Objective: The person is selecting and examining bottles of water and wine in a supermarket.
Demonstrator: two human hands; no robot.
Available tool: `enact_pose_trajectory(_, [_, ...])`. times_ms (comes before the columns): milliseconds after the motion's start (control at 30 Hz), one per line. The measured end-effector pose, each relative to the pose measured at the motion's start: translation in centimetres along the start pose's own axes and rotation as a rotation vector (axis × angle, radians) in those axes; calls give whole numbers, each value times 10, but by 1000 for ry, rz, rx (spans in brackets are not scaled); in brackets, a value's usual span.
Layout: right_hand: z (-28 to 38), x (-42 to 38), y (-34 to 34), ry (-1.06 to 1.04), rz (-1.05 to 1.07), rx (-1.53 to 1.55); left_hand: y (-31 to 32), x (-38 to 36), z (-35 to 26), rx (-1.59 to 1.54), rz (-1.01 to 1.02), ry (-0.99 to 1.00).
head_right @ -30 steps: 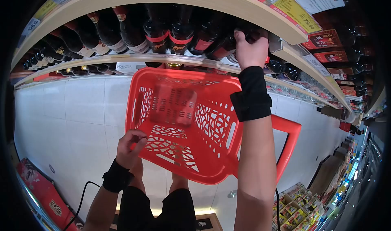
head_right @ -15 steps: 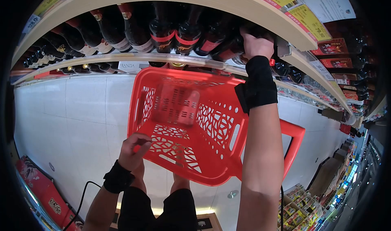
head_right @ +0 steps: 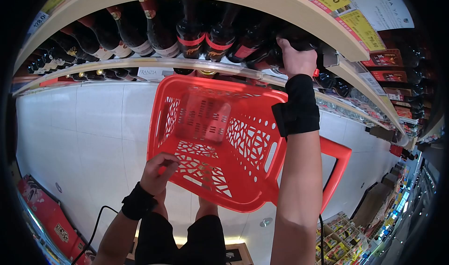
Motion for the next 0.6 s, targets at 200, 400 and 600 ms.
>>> enact_pose_trajectory(200, [-14, -5, -1, -161, -130, -53, 2, 2, 4, -1, 9, 3])
enact_pose_trajectory(400, [-20, -14, -4, -234, -118, -107, 9, -2, 10, -16, 4, -44])
enact_pose_trajectory(600, [-6, -38, -14, -304, -120, -202, 21, -6, 8, -24, 20, -34])
Point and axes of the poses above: each hand's wrist, its own x-axis towards the middle knuckle, its own y-axis out of the palm, z = x × y, the point moved 2 cm from there along x, towards the middle knuckle, and after that the axes turned 2 degrees about z, right-handed, at the moved point
